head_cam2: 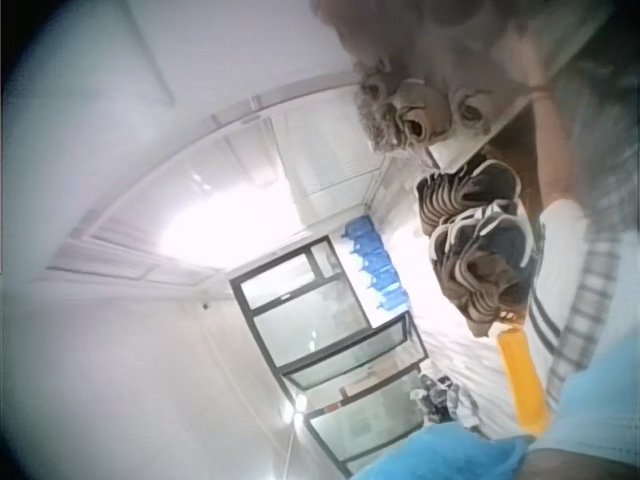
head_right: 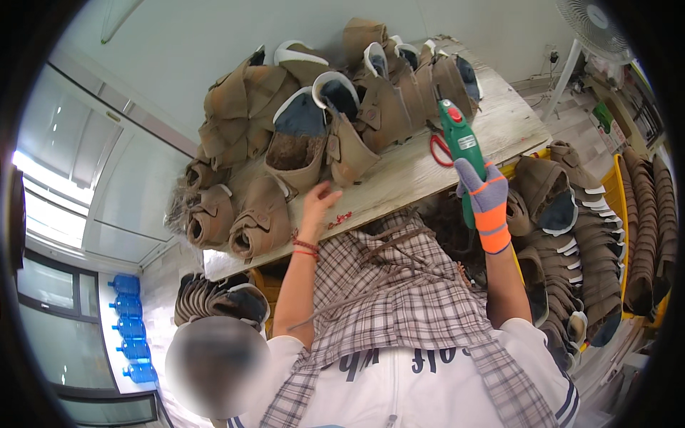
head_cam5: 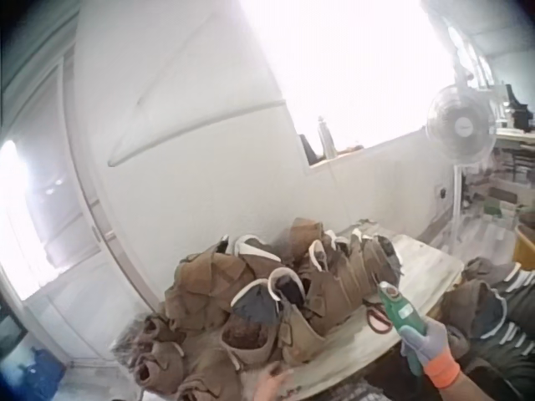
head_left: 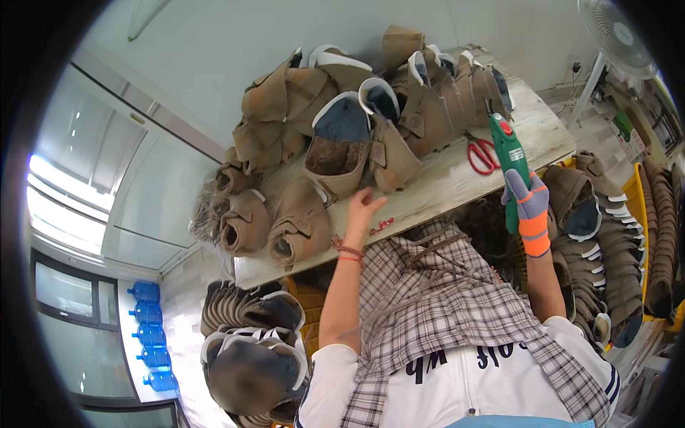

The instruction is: The person uses a handheld electric trimmer to shave and smooth the exterior surface of several beige boots. They hold each boot with one hand and run the trimmer along the sides and top, then place the finished boot on a nearby table.

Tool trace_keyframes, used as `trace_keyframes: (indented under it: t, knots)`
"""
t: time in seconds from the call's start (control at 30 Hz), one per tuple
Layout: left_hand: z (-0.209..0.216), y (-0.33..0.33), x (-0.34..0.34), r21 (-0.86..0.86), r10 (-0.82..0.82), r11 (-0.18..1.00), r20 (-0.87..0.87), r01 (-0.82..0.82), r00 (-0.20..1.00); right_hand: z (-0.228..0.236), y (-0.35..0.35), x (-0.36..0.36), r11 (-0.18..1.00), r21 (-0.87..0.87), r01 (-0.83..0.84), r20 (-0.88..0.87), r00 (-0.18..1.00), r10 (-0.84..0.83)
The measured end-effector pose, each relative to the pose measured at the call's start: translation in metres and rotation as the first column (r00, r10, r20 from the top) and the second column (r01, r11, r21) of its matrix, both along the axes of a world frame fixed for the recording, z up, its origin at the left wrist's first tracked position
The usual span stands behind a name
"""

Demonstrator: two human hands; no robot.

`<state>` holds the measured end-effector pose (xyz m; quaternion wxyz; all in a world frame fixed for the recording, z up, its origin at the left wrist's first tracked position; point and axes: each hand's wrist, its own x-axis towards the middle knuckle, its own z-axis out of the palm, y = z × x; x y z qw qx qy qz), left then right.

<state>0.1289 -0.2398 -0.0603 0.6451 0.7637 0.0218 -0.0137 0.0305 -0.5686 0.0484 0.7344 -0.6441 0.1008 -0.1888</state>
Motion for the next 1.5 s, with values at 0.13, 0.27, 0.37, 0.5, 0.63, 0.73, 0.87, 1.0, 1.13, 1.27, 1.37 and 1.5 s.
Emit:
trace_keyframes:
  t: [0.13, 0.27, 0.37, 0.5, 0.63, 0.73, 0.87, 1.0, 1.13, 1.27, 1.37, 1.5]
  knots:
    - [-0.015, -0.051, 0.024, -0.057, -0.002, 0.998, 0.224, 0.015, 0.975, -0.005, -0.001, 0.004, 1.000, 0.013, -0.006, 0.007, 1.000, 0.006]
    - [0.007, -0.059, 0.032, 0.018, -0.015, 1.000, 0.509, 0.007, 0.861, -0.002, 0.003, 0.005, 1.000, 0.003, -0.012, -0.009, 1.000, 0.012]
    - [0.100, -0.044, 0.001, -0.439, -0.040, 0.883, 0.280, 0.165, 0.959, -0.005, 0.004, 0.006, 0.999, -0.052, -0.004, -0.004, 1.000, 0.004]
    - [0.178, -0.006, -0.018, -0.782, 0.043, 0.603, 0.231, 0.159, 0.972, -0.007, 0.018, 0.007, 0.881, -0.464, 0.085, 0.091, 0.995, -0.048]
    - [0.208, 0.052, -0.028, -0.908, -0.030, 0.341, 0.248, 0.243, 0.968, 0.013, 0.046, 0.004, 0.695, -0.696, 0.181, 0.314, 0.947, 0.067]
    - [0.217, 0.076, -0.036, -0.918, -0.027, 0.332, 0.220, 0.216, 0.975, 0.020, 0.057, 0.007, 0.583, -0.753, 0.305, 0.476, 0.865, 0.162]
    - [0.211, 0.096, -0.041, -0.936, -0.028, 0.324, 0.135, 0.137, 0.990, 0.026, 0.064, 0.009, 0.493, -0.829, 0.264, 0.428, 0.867, 0.256]
    - [0.196, 0.108, -0.037, -0.958, -0.027, 0.281, 0.060, 0.065, 0.998, 0.031, 0.065, 0.004, 0.455, -0.852, 0.259, 0.421, 0.856, 0.301]
    - [0.191, 0.104, -0.038, -0.964, -0.136, 0.241, 0.082, 0.114, 0.987, 0.028, 0.063, 0.002, 0.416, -0.882, 0.220, 0.372, 0.867, 0.331]
    - [0.184, 0.100, -0.033, -0.972, -0.212, 0.189, 0.101, 0.142, 0.972, 0.026, 0.064, 0.001, 0.427, -0.880, 0.208, 0.374, 0.857, 0.354]
    - [0.181, 0.093, -0.032, -0.971, -0.200, 0.210, 0.071, 0.113, 0.977, 0.024, 0.065, 0.002, 0.455, -0.865, 0.210, 0.396, 0.843, 0.364]
    - [0.180, 0.077, -0.037, -0.963, -0.161, 0.252, 0.053, 0.093, 0.985, 0.029, 0.069, 0.000, 0.505, -0.850, 0.150, 0.378, 0.842, 0.386]
